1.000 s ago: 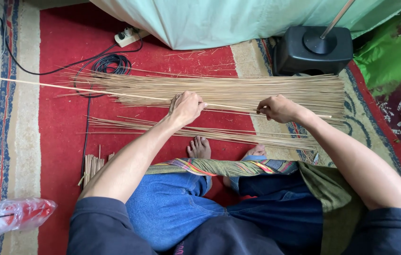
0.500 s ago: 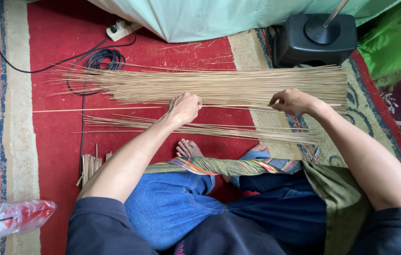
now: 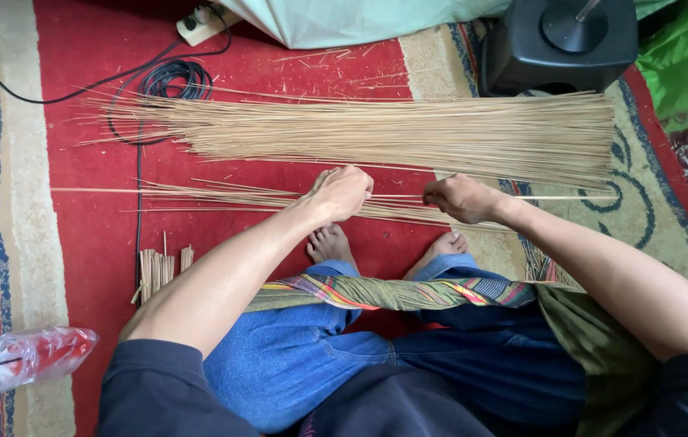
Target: Sorting thin wooden sticks by picking them up from a small pile and placing them into a larger, organized bundle on the floor.
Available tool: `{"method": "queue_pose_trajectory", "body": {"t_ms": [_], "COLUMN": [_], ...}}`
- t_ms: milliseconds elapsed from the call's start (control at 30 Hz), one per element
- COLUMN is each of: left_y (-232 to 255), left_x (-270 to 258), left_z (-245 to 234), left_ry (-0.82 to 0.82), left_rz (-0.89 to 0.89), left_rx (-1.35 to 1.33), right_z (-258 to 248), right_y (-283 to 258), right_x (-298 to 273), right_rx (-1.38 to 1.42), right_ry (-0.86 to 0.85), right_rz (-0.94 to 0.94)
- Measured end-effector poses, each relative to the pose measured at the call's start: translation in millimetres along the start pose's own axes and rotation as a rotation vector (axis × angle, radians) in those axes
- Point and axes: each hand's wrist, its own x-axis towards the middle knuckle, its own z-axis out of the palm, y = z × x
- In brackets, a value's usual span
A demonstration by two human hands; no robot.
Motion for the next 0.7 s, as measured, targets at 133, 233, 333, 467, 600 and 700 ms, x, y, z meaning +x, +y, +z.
{"method": "queue_pose_trajectory", "body": {"t_ms": [133, 233, 333, 467, 600, 700], "left_y": [6, -21, -46, -92, -135, -155], "left_x": [-2, 35, 69, 109, 99, 92], "left_z": [-9, 7, 18, 64, 106, 127], "left_ry": [-0.113, -0.1, -0.06, -0.039, -0.046, -0.138], "left_rz": [0.024, 0.053, 0.036, -0.068, -0.224, -0.284], "left_rx": [-0.056, -0.122, -0.098, 0.008, -0.135, 0.006], "right_z": [-5, -8, -1, 21, 69, 94], "right_y": [16, 22, 27, 52, 111, 135], "right_x": [2, 14, 29, 52, 67, 63], "right_rx": [-0.056, -0.097, -0.101, -0.084, -0.049, -0.082], "right_ry": [-0.074, -0.069, -0.044, -0.016, 0.055, 0.071], "right_rz": [0.037, 0.103, 0.15, 0.189, 0.195, 0.234]}}
